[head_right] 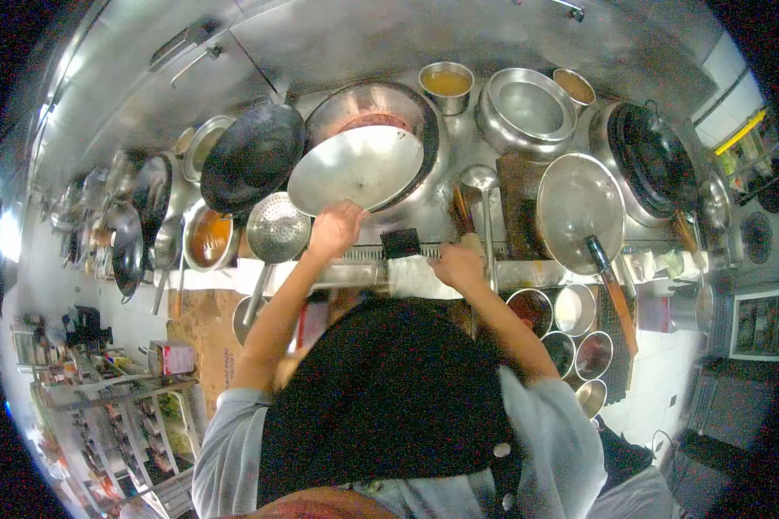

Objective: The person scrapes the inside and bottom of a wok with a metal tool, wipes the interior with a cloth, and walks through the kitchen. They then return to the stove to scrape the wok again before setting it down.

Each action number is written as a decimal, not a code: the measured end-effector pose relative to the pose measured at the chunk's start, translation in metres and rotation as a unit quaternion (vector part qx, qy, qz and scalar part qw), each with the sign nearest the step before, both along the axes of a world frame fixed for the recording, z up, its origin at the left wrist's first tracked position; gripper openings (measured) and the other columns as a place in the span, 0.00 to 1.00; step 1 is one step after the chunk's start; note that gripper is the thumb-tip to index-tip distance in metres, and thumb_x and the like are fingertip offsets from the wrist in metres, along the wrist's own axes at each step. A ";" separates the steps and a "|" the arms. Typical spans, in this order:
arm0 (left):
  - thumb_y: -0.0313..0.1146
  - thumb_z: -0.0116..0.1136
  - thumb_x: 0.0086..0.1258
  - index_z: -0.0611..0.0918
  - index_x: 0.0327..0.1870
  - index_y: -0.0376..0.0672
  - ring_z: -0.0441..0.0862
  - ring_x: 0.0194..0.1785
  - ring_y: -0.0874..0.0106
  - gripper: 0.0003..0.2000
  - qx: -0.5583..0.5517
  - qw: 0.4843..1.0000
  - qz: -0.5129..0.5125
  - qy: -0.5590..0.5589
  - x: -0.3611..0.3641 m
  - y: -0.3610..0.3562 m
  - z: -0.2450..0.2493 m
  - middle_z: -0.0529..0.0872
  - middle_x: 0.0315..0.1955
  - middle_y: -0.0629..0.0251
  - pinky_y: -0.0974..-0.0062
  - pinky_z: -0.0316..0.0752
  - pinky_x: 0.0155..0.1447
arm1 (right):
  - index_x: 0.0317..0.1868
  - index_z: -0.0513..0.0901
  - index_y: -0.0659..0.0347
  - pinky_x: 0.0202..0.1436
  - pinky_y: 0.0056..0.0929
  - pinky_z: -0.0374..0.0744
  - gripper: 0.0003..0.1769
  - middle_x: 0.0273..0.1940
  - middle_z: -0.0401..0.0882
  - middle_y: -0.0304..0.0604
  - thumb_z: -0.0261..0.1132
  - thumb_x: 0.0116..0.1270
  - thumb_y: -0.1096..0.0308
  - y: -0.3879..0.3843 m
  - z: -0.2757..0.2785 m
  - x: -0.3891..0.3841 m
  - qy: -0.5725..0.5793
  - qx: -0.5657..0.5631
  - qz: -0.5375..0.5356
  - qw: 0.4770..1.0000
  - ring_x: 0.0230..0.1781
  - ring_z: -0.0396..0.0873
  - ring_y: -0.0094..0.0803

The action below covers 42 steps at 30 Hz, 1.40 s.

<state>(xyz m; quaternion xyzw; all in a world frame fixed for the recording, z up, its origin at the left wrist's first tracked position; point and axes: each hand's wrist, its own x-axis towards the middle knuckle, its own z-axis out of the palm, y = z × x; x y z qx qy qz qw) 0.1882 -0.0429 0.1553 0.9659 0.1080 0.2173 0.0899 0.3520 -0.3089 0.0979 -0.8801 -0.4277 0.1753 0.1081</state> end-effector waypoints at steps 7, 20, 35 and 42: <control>0.38 0.61 0.80 0.82 0.37 0.42 0.87 0.38 0.51 0.10 0.008 1.000 0.003 -0.016 0.006 -0.002 0.006 0.85 0.33 0.55 0.51 0.83 0.43 | 0.57 0.89 0.60 0.66 0.53 0.84 0.27 0.59 0.88 0.60 0.70 0.68 0.48 0.018 -0.022 0.001 0.049 -0.113 0.028 0.992 0.62 0.87 0.56; 0.37 0.62 0.81 0.83 0.33 0.38 0.82 0.30 0.44 0.14 -0.074 0.946 0.154 -0.275 0.011 0.060 0.066 0.84 0.26 0.48 0.50 0.76 0.37 | 0.61 0.83 0.63 0.66 0.57 0.83 0.22 0.56 0.89 0.66 0.58 0.72 0.62 0.012 -0.060 0.003 0.074 -0.092 -0.081 0.990 0.60 0.88 0.60; 0.41 0.39 0.90 0.70 0.79 0.33 0.72 0.78 0.51 0.26 -0.769 0.444 0.229 -0.400 -0.192 0.010 -0.066 0.76 0.75 0.47 0.49 0.65 0.83 | 0.61 0.83 0.64 0.64 0.48 0.82 0.19 0.59 0.85 0.63 0.65 0.74 0.64 -0.022 -0.043 -0.012 0.103 0.197 -0.209 0.952 0.58 0.85 0.60; 0.42 0.41 0.89 0.69 0.79 0.31 0.72 0.79 0.50 0.27 -0.827 0.321 0.238 -0.395 -0.230 0.036 -0.151 0.76 0.75 0.46 0.46 0.67 0.82 | 0.59 0.83 0.59 0.56 0.52 0.83 0.18 0.50 0.89 0.58 0.66 0.79 0.56 0.020 -0.012 -0.012 0.074 0.193 -0.165 0.964 0.54 0.87 0.59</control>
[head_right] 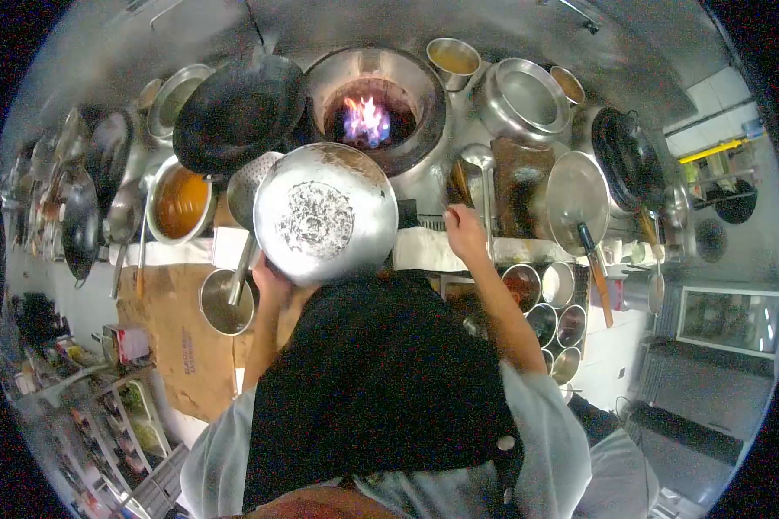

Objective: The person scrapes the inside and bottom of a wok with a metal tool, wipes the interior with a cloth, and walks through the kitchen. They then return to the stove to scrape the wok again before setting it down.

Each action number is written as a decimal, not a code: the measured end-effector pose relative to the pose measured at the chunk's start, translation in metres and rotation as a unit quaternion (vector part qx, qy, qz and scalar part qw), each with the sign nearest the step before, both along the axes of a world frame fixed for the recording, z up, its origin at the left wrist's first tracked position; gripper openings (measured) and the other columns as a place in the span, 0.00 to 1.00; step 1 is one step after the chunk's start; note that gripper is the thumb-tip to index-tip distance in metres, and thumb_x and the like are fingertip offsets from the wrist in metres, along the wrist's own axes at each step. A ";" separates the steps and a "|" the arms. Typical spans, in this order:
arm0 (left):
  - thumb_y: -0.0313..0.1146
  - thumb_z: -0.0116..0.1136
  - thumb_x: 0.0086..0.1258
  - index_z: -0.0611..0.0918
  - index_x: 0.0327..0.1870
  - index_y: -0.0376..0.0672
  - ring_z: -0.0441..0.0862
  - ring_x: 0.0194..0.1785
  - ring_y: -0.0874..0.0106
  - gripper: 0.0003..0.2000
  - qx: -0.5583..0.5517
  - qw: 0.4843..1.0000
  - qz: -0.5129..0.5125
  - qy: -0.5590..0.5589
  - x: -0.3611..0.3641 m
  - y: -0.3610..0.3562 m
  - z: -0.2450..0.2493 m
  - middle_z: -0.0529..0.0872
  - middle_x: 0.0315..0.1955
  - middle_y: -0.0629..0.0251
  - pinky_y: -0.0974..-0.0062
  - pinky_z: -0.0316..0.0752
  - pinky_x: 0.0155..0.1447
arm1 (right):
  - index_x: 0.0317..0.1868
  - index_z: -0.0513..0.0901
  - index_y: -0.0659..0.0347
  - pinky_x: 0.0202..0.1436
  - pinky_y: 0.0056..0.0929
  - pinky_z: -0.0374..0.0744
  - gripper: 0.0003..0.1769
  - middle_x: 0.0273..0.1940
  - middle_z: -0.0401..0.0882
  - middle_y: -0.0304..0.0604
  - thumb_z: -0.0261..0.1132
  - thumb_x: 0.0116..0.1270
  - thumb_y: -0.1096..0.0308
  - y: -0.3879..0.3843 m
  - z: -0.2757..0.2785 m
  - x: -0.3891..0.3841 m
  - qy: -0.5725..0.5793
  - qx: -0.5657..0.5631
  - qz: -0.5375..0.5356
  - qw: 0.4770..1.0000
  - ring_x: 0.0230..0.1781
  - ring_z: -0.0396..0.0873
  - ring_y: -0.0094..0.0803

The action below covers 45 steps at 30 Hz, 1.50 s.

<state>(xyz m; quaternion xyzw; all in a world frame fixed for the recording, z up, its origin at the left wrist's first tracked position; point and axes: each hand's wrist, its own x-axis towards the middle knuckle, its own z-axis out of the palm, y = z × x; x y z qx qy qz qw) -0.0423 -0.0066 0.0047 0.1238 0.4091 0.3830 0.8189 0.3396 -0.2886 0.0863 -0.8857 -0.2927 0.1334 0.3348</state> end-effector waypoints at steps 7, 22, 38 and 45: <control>0.43 0.41 0.89 0.72 0.77 0.30 0.76 0.76 0.50 0.27 -0.045 0.996 0.033 0.067 0.026 0.007 0.024 0.79 0.72 0.44 0.48 0.70 0.81 | 0.55 0.83 0.56 0.50 0.53 0.85 0.17 0.43 0.91 0.53 0.66 0.78 0.53 0.085 0.009 0.018 -0.003 0.056 0.111 0.992 0.45 0.89 0.60; 0.40 0.41 0.89 0.78 0.70 0.30 0.87 0.62 0.56 0.24 0.053 0.972 0.043 0.226 0.047 0.017 -0.016 0.86 0.63 0.50 0.58 0.81 0.69 | 0.42 0.83 0.63 0.43 0.56 0.83 0.17 0.34 0.88 0.60 0.69 0.77 0.55 0.142 -0.022 -0.006 0.077 0.068 0.155 0.983 0.38 0.87 0.62; 0.38 0.41 0.87 0.84 0.63 0.31 0.89 0.56 0.63 0.22 0.108 0.942 -0.009 0.317 0.047 0.025 -0.030 0.91 0.55 0.55 0.66 0.84 0.61 | 0.41 0.84 0.63 0.45 0.57 0.84 0.20 0.35 0.88 0.61 0.68 0.75 0.51 0.149 -0.026 0.009 0.083 -0.006 0.138 0.987 0.38 0.87 0.64; 0.37 0.38 0.89 0.83 0.61 0.25 0.90 0.54 0.60 0.24 0.118 0.924 -0.019 0.363 0.046 0.021 -0.024 0.90 0.54 0.48 0.63 0.86 0.59 | 0.39 0.85 0.63 0.44 0.57 0.83 0.20 0.33 0.87 0.61 0.69 0.75 0.51 0.161 -0.039 0.011 0.067 0.032 0.104 0.992 0.37 0.87 0.63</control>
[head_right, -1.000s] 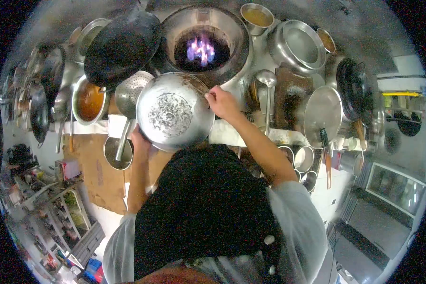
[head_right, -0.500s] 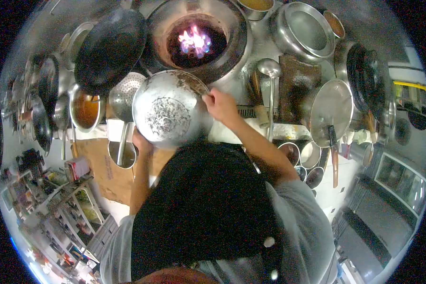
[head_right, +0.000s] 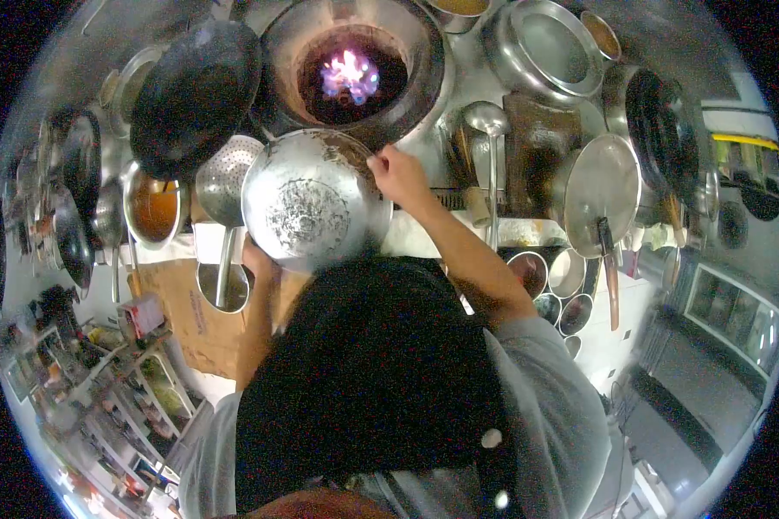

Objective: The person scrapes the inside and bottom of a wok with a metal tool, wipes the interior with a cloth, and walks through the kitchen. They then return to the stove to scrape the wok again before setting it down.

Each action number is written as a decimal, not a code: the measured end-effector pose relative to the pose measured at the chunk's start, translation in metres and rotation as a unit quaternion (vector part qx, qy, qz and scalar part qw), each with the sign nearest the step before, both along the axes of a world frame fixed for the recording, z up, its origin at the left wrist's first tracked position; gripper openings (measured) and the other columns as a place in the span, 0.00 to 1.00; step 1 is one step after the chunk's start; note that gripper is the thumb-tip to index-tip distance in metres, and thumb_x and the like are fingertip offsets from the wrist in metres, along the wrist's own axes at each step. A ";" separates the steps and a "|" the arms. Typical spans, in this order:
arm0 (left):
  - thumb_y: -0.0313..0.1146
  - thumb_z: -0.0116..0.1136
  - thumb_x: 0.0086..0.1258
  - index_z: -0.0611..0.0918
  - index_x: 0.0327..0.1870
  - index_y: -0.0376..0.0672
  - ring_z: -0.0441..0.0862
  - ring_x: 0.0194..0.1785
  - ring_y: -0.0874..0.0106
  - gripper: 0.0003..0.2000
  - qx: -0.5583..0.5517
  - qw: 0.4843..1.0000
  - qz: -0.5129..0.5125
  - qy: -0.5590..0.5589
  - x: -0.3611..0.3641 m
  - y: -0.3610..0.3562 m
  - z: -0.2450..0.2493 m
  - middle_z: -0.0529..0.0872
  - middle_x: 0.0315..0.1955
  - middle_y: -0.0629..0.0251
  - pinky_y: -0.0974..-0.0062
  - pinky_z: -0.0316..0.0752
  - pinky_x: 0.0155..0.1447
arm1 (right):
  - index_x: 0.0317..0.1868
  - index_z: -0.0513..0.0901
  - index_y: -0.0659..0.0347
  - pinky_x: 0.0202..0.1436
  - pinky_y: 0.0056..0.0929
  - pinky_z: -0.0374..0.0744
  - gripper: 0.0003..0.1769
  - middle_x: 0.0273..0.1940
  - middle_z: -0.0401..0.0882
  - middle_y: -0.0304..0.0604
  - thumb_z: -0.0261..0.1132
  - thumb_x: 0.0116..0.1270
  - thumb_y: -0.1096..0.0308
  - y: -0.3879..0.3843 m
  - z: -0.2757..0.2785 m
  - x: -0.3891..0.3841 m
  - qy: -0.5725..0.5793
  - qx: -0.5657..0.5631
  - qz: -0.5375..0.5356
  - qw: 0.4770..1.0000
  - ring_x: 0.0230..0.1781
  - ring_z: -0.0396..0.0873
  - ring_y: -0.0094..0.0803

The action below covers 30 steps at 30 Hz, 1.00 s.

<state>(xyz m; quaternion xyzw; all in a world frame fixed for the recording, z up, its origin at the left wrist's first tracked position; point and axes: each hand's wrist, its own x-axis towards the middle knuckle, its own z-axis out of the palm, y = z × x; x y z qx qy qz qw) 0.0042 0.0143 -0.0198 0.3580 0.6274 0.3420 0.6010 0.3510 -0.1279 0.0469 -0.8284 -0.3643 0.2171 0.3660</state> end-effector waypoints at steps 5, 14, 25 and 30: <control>0.38 0.38 0.89 0.82 0.62 0.25 0.90 0.56 0.58 0.24 0.021 0.999 -0.038 -0.001 0.008 -0.002 0.017 0.90 0.54 0.47 0.63 0.85 0.61 | 0.40 0.86 0.63 0.43 0.57 0.83 0.21 0.32 0.87 0.61 0.71 0.74 0.50 -0.013 0.006 -0.011 0.010 -0.011 -0.009 1.000 0.36 0.87 0.64; 0.38 0.39 0.87 0.84 0.60 0.29 0.89 0.56 0.59 0.23 -0.005 0.999 0.009 -0.053 0.007 -0.004 0.009 0.90 0.55 0.49 0.62 0.84 0.61 | 0.37 0.82 0.62 0.40 0.60 0.81 0.20 0.32 0.86 0.60 0.71 0.74 0.51 -0.004 -0.010 -0.005 -0.048 0.065 -0.014 0.997 0.34 0.85 0.65; 0.37 0.42 0.87 0.83 0.62 0.27 0.89 0.57 0.60 0.22 0.001 0.995 0.010 -0.103 0.002 -0.004 -0.003 0.89 0.56 0.48 0.60 0.84 0.62 | 0.39 0.83 0.62 0.42 0.57 0.82 0.20 0.33 0.87 0.59 0.70 0.74 0.51 -0.016 0.012 -0.012 -0.027 0.045 0.032 0.998 0.35 0.86 0.63; 0.38 0.41 0.88 0.82 0.64 0.27 0.88 0.58 0.58 0.23 -0.030 0.992 0.037 -0.115 -0.008 0.005 -0.020 0.89 0.57 0.49 0.60 0.83 0.65 | 0.40 0.84 0.61 0.44 0.55 0.83 0.20 0.36 0.88 0.57 0.70 0.74 0.50 -0.033 -0.013 0.007 -0.011 -0.008 0.011 1.000 0.38 0.87 0.60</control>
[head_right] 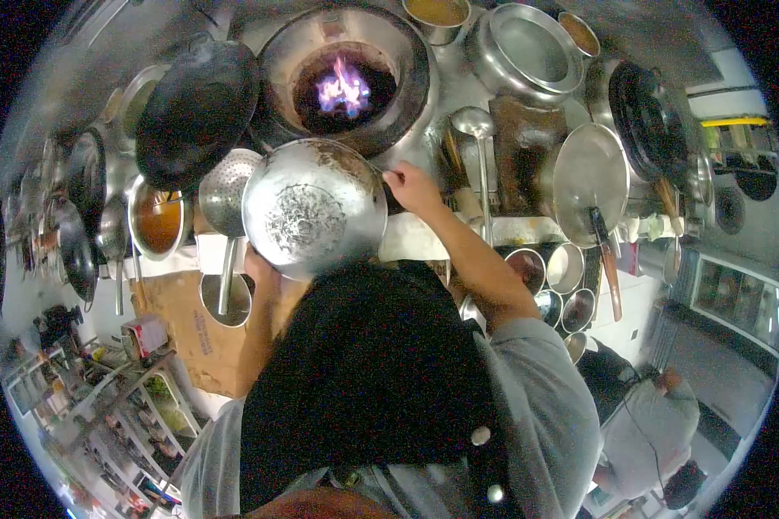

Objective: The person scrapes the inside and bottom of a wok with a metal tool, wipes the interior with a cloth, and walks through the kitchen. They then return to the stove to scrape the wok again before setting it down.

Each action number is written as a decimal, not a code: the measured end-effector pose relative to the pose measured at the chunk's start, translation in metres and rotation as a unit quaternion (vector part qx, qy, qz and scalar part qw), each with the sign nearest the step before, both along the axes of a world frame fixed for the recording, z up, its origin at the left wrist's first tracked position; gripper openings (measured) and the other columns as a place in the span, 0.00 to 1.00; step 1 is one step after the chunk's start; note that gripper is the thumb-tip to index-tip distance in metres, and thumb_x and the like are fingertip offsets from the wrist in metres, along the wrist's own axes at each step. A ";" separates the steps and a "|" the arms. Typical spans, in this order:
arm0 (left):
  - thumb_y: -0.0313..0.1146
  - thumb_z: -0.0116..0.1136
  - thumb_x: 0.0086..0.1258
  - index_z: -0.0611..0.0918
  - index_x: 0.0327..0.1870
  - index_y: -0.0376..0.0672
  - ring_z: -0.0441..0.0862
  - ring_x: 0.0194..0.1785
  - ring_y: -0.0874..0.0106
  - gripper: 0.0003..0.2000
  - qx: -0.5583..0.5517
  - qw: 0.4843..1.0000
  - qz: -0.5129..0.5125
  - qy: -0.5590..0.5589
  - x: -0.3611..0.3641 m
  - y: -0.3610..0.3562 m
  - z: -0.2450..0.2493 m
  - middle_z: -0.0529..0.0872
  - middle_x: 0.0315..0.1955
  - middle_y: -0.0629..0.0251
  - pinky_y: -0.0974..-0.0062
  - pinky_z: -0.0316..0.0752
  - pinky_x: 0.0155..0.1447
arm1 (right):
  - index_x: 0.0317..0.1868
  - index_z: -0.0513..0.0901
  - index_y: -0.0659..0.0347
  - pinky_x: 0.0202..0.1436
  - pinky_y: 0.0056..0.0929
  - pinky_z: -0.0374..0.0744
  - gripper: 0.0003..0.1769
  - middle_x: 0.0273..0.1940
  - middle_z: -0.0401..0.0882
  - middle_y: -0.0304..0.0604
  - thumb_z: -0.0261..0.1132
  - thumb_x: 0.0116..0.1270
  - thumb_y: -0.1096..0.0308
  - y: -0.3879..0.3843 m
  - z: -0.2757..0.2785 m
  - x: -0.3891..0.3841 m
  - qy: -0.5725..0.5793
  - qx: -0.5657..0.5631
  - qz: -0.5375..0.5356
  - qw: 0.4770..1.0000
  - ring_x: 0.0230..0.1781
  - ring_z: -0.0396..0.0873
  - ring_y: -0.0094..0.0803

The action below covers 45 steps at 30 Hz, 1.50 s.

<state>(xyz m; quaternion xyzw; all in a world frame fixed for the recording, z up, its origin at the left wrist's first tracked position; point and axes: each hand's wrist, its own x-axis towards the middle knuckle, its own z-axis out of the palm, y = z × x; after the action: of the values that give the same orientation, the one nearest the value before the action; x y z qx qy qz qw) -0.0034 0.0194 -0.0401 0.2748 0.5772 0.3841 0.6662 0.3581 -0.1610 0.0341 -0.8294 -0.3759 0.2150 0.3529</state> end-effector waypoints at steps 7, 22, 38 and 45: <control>0.39 0.41 0.89 0.80 0.68 0.28 0.86 0.63 0.58 0.23 -0.014 1.000 -0.006 -0.012 0.005 -0.003 0.019 0.87 0.61 0.49 0.59 0.81 0.69 | 0.40 0.85 0.63 0.42 0.50 0.83 0.21 0.33 0.87 0.58 0.71 0.75 0.51 0.003 0.007 0.010 0.022 0.023 0.037 0.999 0.36 0.87 0.58; 0.37 0.39 0.90 0.78 0.69 0.28 0.86 0.61 0.57 0.22 -0.011 1.000 0.010 0.002 0.006 -0.008 0.026 0.86 0.61 0.49 0.58 0.81 0.69 | 0.41 0.85 0.64 0.40 0.50 0.81 0.19 0.34 0.86 0.59 0.71 0.75 0.54 0.012 0.010 0.002 0.052 0.057 0.054 0.996 0.34 0.86 0.57; 0.38 0.38 0.91 0.76 0.71 0.29 0.84 0.65 0.56 0.23 -0.037 0.998 0.016 -0.056 0.007 -0.015 0.033 0.84 0.64 0.49 0.56 0.78 0.72 | 0.44 0.87 0.63 0.42 0.47 0.83 0.17 0.34 0.88 0.56 0.72 0.75 0.54 0.010 0.016 0.002 0.058 0.059 0.077 0.994 0.34 0.88 0.52; 0.38 0.37 0.91 0.76 0.72 0.29 0.83 0.67 0.55 0.23 -0.055 0.996 0.021 -0.071 0.017 -0.017 0.051 0.84 0.66 0.49 0.56 0.77 0.74 | 0.41 0.86 0.64 0.39 0.47 0.82 0.18 0.32 0.87 0.57 0.72 0.75 0.54 0.008 0.002 0.003 0.060 0.073 0.049 0.994 0.31 0.86 0.50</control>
<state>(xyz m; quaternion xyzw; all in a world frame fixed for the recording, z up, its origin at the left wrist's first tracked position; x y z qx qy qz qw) 0.0140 0.0024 0.0112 0.1976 0.5539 0.3848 0.7114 0.3607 -0.1533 0.0358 -0.7676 -0.4092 0.2536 0.4231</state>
